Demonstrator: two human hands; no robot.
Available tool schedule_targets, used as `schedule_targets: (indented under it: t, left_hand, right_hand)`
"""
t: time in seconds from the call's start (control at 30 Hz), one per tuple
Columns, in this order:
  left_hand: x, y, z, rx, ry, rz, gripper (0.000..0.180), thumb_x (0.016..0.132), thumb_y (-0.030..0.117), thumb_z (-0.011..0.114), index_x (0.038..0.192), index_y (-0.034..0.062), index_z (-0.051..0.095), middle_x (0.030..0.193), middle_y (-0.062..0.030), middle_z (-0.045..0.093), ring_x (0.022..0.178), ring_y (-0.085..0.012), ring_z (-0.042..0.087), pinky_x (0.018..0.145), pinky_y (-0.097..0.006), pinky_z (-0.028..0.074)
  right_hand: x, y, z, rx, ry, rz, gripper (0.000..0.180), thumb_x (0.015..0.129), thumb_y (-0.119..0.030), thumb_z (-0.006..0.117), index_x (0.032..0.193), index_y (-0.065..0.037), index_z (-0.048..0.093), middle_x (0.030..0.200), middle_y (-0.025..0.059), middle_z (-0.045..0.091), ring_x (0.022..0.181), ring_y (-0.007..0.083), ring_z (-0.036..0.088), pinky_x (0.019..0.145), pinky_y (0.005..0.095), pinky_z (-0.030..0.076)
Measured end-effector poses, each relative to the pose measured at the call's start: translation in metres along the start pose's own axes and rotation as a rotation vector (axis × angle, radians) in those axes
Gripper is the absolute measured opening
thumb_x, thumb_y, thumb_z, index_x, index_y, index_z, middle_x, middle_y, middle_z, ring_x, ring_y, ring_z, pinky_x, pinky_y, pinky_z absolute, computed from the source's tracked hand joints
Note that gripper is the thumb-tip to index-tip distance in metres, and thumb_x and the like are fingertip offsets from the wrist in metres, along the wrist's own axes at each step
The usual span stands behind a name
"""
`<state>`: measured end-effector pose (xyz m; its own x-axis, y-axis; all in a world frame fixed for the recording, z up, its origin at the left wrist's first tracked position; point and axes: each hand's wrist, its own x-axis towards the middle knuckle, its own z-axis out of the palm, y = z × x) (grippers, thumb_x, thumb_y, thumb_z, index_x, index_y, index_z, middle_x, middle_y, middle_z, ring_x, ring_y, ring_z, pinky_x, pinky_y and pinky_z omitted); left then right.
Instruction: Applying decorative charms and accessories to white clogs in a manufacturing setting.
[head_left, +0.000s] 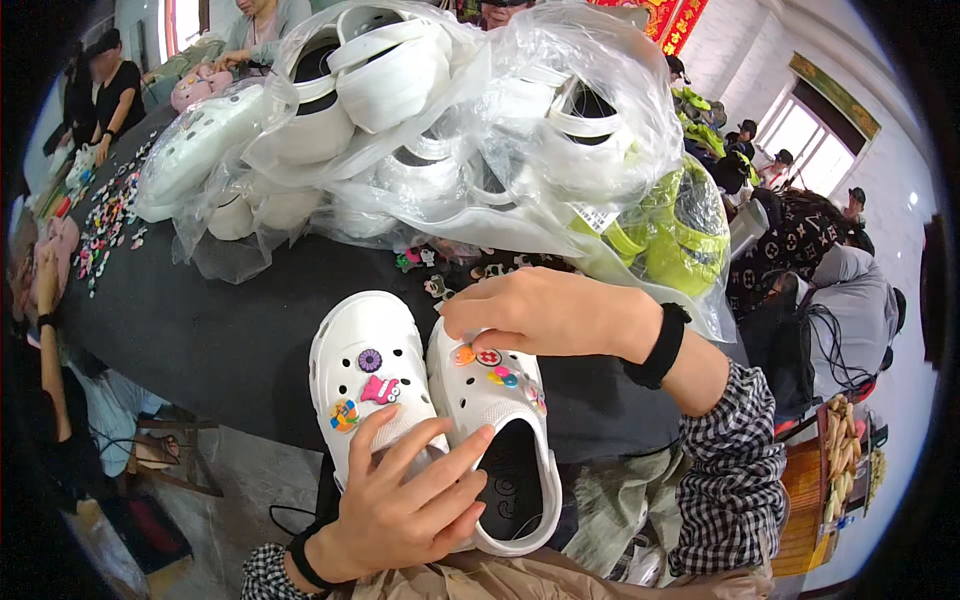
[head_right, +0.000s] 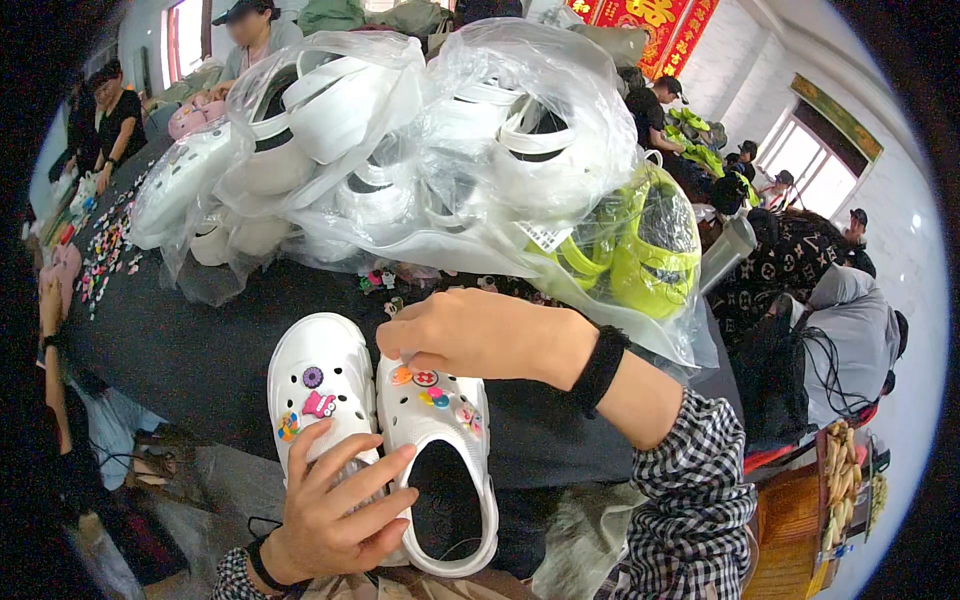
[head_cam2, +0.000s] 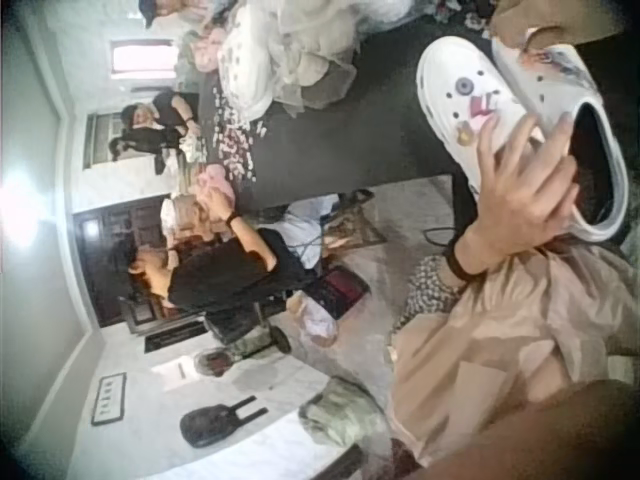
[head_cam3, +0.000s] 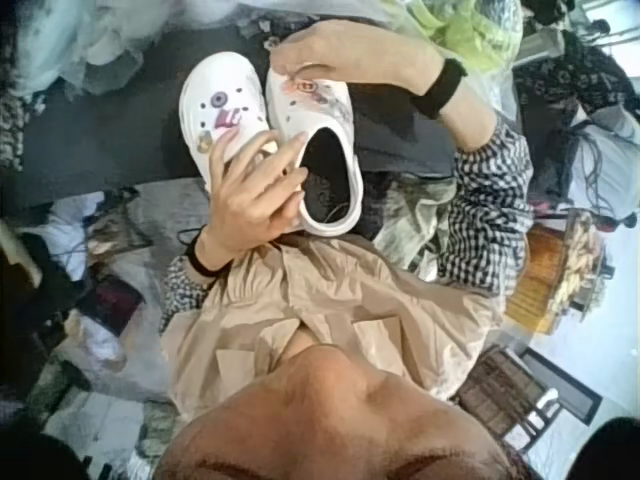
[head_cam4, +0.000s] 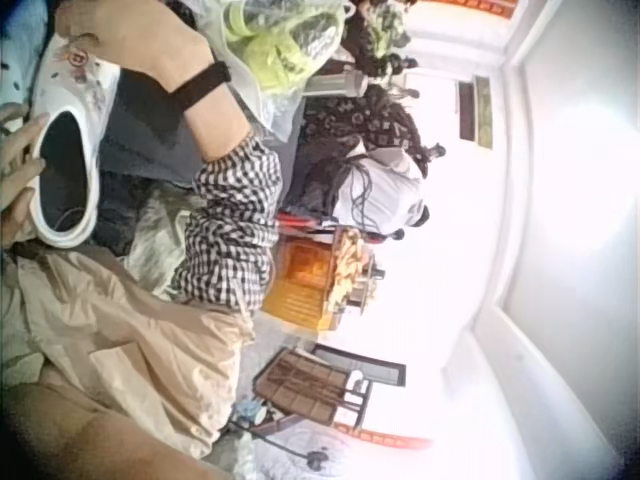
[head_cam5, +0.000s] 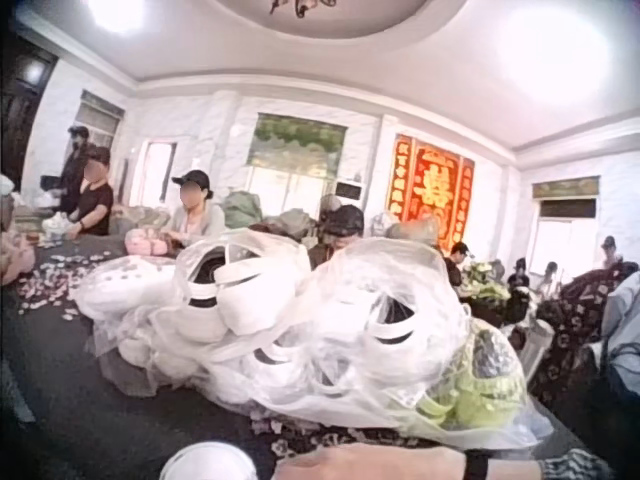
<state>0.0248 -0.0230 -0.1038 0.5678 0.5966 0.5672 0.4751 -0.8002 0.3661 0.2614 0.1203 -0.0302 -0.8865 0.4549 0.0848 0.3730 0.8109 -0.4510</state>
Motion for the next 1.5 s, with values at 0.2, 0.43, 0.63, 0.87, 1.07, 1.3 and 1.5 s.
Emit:
schedule_targets:
  t: [0.2, 0.43, 0.63, 0.87, 1.07, 1.3, 1.5]
  left_hand:
    - [0.002, 0.000, -0.002, 0.029, -0.022, 0.021, 0.016, 0.079, 0.026, 0.072, 0.088, 0.0127, 0.073, 0.134, -0.0013, 0.066, 0.113, -0.0255, 0.062, 0.108, -0.056, 0.036]
    - [0.008, -0.005, -0.004, 0.005, -0.074, 0.058, 0.022, 0.071, 0.025, 0.075, 0.091, 0.0150, 0.076, 0.134, -0.0065, 0.066, 0.116, -0.0307, 0.061, 0.111, -0.058, 0.033]
    - [0.007, -0.014, -0.010, -0.010, -0.127, 0.089, 0.030, 0.070, 0.023, 0.078, 0.099, 0.0179, 0.077, 0.134, -0.0055, 0.066, 0.116, -0.0311, 0.060, 0.110, -0.059, 0.034]
    - [0.016, -0.019, -0.022, -0.091, -0.179, 0.144, 0.023, 0.076, 0.022, 0.080, 0.098, 0.0160, 0.074, 0.137, -0.0018, 0.064, 0.116, -0.0277, 0.058, 0.107, -0.055, 0.037]
    - [0.013, -0.024, -0.020, -0.097, -0.167, 0.147, 0.024, 0.076, 0.022, 0.079, 0.098, 0.0160, 0.074, 0.137, -0.0019, 0.065, 0.116, -0.0286, 0.058, 0.106, -0.055, 0.038]
    - [0.008, -0.031, -0.015, -0.089, -0.155, 0.172, 0.029, 0.073, 0.025, 0.076, 0.101, 0.0208, 0.078, 0.134, -0.0023, 0.066, 0.114, -0.0326, 0.059, 0.107, -0.059, 0.036]
    - [0.008, -0.024, -0.016, -0.072, -0.154, 0.171, 0.024, 0.074, 0.023, 0.076, 0.097, 0.0184, 0.077, 0.134, -0.0018, 0.066, 0.113, -0.0299, 0.060, 0.108, -0.057, 0.036]
  right_hand:
    - [0.002, -0.018, 0.008, -0.475, -0.004, -0.048, 0.016, 0.086, -0.017, 0.067, 0.097, -0.005, 0.065, 0.081, 0.0131, 0.067, 0.079, 0.0312, 0.072, 0.066, 0.0414, 0.057]
    - [-0.006, -0.016, 0.024, -0.896, 0.089, -0.347, 0.012, 0.082, -0.017, 0.064, 0.085, -0.006, 0.064, 0.080, 0.0046, 0.063, 0.078, 0.0209, 0.068, 0.065, 0.0317, 0.057]
    - [-0.004, -0.017, 0.023, -0.730, 0.111, -0.292, 0.009, 0.082, -0.017, 0.064, 0.085, -0.008, 0.065, 0.086, 0.0036, 0.062, 0.085, 0.0198, 0.066, 0.067, 0.0312, 0.057]
    - [0.007, -0.020, 0.019, -0.766, 0.025, -0.244, 0.010, 0.085, -0.015, 0.064, 0.090, -0.007, 0.068, 0.092, 0.0045, 0.066, 0.089, 0.0216, 0.068, 0.072, 0.0322, 0.059]
    - [0.004, -0.024, 0.004, -0.600, -0.082, -0.086, 0.016, 0.084, -0.019, 0.064, 0.094, -0.006, 0.064, 0.096, 0.0040, 0.063, 0.093, 0.0211, 0.066, 0.077, 0.0337, 0.059]
    - [0.012, -0.033, 0.026, -0.884, -0.062, -0.190, 0.008, 0.081, -0.019, 0.065, 0.081, -0.012, 0.068, 0.087, 0.0001, 0.063, 0.085, 0.0164, 0.063, 0.074, 0.0306, 0.053]
    - [0.013, -0.024, 0.029, -0.925, 0.000, -0.325, 0.010, 0.081, -0.021, 0.065, 0.082, -0.012, 0.068, 0.088, 0.0000, 0.064, 0.086, 0.0171, 0.064, 0.072, 0.0313, 0.052]
